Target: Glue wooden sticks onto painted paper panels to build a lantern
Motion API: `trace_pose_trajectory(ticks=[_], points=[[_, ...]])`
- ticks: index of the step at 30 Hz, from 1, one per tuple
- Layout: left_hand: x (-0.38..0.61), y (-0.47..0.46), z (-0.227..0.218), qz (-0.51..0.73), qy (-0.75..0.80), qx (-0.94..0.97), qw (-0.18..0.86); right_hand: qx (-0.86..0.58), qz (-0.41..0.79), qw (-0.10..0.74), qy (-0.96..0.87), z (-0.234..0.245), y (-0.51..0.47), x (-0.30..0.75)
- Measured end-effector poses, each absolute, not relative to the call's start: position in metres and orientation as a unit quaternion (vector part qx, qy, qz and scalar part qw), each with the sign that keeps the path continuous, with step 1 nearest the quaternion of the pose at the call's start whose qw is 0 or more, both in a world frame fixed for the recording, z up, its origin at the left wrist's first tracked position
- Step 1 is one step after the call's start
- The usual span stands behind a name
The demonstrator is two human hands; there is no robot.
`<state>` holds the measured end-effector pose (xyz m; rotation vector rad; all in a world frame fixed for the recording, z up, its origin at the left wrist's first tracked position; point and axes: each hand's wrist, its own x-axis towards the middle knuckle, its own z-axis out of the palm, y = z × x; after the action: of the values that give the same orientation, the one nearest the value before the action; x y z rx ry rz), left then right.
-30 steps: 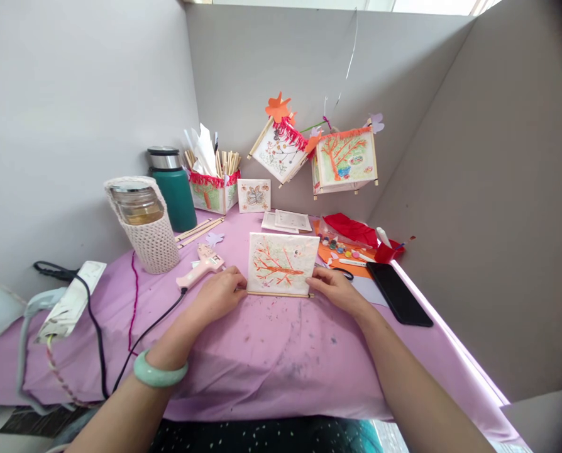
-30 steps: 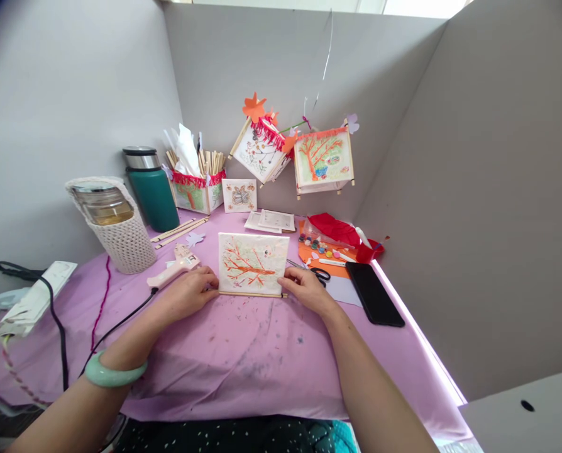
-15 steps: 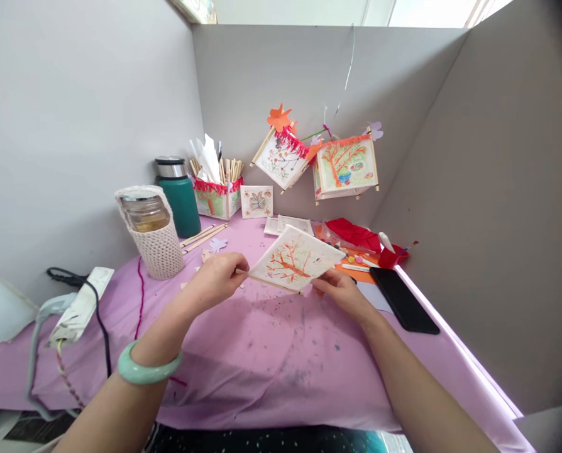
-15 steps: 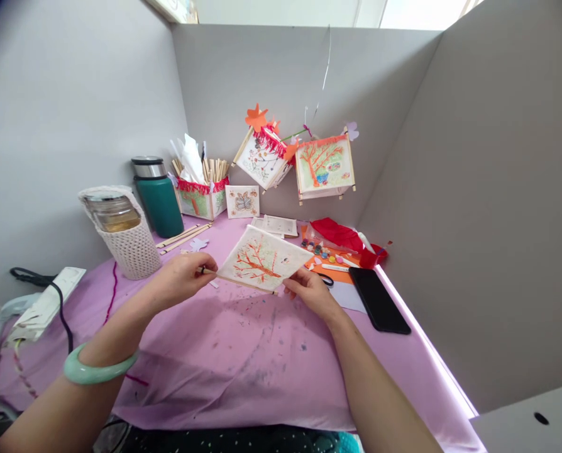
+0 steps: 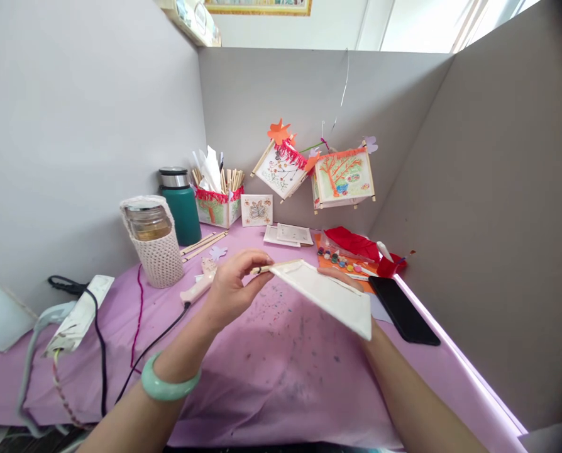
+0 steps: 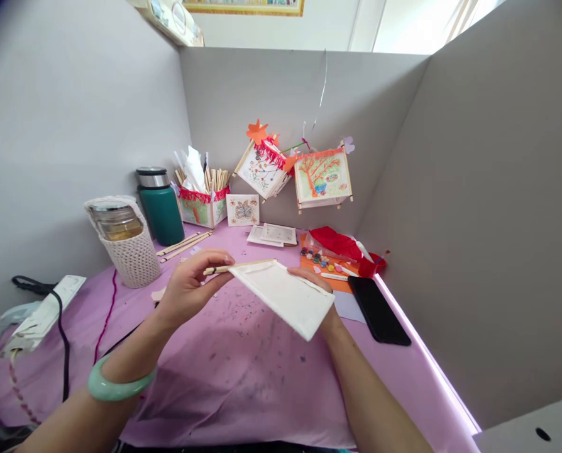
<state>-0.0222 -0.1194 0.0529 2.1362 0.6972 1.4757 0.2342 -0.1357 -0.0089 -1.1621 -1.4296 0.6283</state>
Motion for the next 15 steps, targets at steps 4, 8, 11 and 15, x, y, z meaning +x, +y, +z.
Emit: trace_pose_trajectory(ticks=[4,8,11,15], points=[[-0.02,-0.121,0.05,0.531,0.256,0.781,0.204,-0.481,0.292,0.605,-0.564,-0.004,-0.139,0.233],[-0.019,-0.113,0.041,0.541,0.258,0.778,0.186,-0.467,0.271,0.618,-0.571,-0.008,-0.136,0.235],[-0.015,-0.105,0.032,0.555,0.249,0.77,0.194,-0.473,0.265,0.608,-0.58,-0.01,-0.135,0.235],[-0.009,-0.096,0.023,0.561,0.252,0.757,0.221,-0.48,0.253,0.603,-0.585,-0.01,-0.137,0.234]])
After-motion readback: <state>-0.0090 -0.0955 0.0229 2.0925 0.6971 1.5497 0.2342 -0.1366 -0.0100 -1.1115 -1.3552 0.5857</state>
